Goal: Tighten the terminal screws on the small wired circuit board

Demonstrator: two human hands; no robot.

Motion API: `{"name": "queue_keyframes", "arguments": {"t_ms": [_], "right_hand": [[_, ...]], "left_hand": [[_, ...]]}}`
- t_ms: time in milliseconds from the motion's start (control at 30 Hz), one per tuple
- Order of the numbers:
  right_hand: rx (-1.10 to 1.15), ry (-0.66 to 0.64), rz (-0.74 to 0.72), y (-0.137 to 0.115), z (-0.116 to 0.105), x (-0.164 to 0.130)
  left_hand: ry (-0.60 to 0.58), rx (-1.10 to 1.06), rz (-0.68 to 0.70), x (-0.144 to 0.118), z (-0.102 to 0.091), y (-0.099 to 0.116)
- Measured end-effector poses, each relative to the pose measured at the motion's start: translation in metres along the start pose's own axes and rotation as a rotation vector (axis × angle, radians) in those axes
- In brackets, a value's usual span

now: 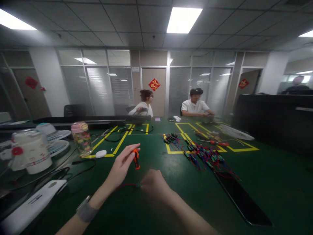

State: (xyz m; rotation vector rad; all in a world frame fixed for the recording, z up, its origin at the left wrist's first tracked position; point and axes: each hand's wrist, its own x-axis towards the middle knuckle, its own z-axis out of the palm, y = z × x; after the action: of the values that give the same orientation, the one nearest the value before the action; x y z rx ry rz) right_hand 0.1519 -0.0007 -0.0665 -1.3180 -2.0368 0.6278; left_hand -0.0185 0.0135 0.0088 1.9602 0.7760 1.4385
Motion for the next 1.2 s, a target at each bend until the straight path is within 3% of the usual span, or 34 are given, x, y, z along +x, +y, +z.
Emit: {"name": "queue_keyframes", "arguments": {"t_ms": [67,233,400,600,800,967,1200], "right_hand": [[0.002,0.006,0.006,0.000,0.000,0.000],[0.000,0.012,0.019,-0.005,-0.002,-0.001],[0.004,0.018,0.025,-0.009,-0.003,-0.002],[-0.013,0.015,0.017,-0.008,-0.002,-0.001],[0.007,0.010,0.000,-0.003,-0.001,0.000],[0.007,0.017,-0.018,0.000,0.000,0.000],[-0.008,0.026,-0.035,0.003,0.002,0.000]], "left_hand": [[-0.025,-0.065,-0.034,0.000,0.000,-0.002],[0.084,0.064,-0.002,0.000,0.000,-0.004],[-0.028,-0.095,-0.074,0.001,-0.001,-0.002],[0.061,0.015,-0.025,0.000,0.001,-0.003],[-0.040,-0.140,-0.073,0.000,0.002,0.002],[0.060,-0.019,-0.037,0.000,0.002,0.000],[-0.034,-0.148,-0.101,0.001,0.002,0.001]]}}
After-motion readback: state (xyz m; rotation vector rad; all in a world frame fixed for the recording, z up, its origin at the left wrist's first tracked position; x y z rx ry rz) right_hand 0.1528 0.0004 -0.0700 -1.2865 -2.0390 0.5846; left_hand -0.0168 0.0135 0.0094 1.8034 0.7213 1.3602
